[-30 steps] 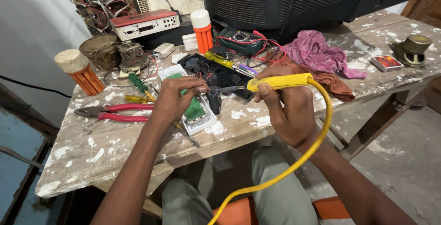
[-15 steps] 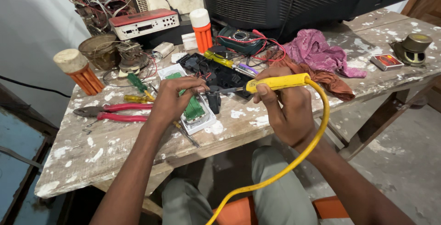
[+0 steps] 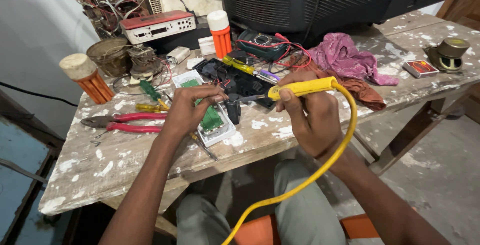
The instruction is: The person solders components onto a green circuit board held in a plastic tray, using a yellow soldering iron in the right hand while the left hand steadies wires and parts. They set the iron down, adjust a multimeter, handle a small cylindrical component and a round object, then resume soldering wires on the board.
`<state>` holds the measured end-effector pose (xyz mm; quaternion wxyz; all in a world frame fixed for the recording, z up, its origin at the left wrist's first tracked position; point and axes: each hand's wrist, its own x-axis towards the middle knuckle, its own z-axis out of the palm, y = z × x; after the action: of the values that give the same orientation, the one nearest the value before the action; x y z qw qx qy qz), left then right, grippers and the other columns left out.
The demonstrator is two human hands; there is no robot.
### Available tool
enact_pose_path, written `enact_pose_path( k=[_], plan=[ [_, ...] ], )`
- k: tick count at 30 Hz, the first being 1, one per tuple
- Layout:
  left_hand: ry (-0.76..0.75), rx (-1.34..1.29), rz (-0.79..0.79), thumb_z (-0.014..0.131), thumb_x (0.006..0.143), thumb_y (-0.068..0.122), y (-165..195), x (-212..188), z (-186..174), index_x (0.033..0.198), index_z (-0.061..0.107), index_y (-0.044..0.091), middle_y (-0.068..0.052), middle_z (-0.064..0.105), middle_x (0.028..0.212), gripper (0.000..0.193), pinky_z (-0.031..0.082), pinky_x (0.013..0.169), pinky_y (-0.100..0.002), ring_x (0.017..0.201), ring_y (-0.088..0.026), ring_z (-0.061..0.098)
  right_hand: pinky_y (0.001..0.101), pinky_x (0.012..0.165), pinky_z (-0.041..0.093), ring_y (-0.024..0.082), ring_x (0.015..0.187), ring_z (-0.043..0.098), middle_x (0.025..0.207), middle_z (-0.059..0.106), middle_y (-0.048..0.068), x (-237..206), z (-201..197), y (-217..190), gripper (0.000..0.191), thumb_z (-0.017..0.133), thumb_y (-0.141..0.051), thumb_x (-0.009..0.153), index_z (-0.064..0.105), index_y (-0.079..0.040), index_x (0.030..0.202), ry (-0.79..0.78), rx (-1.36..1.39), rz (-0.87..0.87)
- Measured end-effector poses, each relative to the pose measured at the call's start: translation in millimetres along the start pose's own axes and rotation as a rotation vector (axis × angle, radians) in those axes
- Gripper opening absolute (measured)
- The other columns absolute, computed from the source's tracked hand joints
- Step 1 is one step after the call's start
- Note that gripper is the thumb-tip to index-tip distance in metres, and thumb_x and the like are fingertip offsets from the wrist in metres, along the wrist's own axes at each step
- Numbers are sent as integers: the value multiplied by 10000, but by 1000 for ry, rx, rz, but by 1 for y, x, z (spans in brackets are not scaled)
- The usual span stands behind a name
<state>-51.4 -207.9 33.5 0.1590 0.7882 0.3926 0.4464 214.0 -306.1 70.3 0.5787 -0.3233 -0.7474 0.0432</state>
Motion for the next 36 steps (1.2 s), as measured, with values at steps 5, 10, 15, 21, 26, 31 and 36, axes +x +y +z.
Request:
enact_pose_path(
  k=[5,10,15,21,26,31,36],
  plan=[
    [1,-3,-3,720,895,74,-3,1,1,1076,804,119,-99,798,1095,205,599,938,-352,1033,-213,768,275,683,572,150,760,715,929,676,106,-3,2,4,155,557,-103,1092,587,48,1102,-6,13,-18],
    [12,15,18,715,890,54,-4,1,2,1085,803,118,-100,796,1100,223,590,945,-351,1054,-215,761,278,682,564,155,760,714,952,681,115,-4,0,5,138,565,-90,1084,596,44,1096,-3,-34,-48],
    [5,6,9,717,885,42,-3,1,2,1076,802,118,-97,799,1092,222,591,952,-347,1047,-216,769,279,690,566,154,762,715,967,686,113,-5,-1,3,136,565,-90,1086,595,42,1089,4,-27,-62],
    [12,20,39,682,875,-12,-5,0,3,1083,802,110,-103,793,1107,270,580,980,-353,1080,-226,759,276,685,572,148,759,720,994,689,121,-7,-1,6,128,575,-84,1081,614,35,1055,17,-55,-57],
    [16,8,41,697,881,6,-6,1,4,1079,806,109,-107,795,1104,248,583,979,-358,1073,-225,762,277,717,577,150,797,716,1007,665,121,-10,1,8,149,564,-95,1096,603,48,1111,50,-13,-74],
    [3,11,-7,727,896,78,-3,1,3,1087,798,121,-101,792,1106,208,600,945,-351,1047,-214,765,270,738,581,138,804,708,996,668,111,-11,0,7,152,552,-103,1112,575,44,1139,53,17,-61],
    [-8,18,0,721,899,70,-2,2,2,1091,796,124,-96,791,1114,213,605,940,-348,1043,-210,764,272,738,583,139,798,710,972,677,102,-10,0,5,150,563,-109,1107,583,38,1132,49,25,-48]
  ],
)
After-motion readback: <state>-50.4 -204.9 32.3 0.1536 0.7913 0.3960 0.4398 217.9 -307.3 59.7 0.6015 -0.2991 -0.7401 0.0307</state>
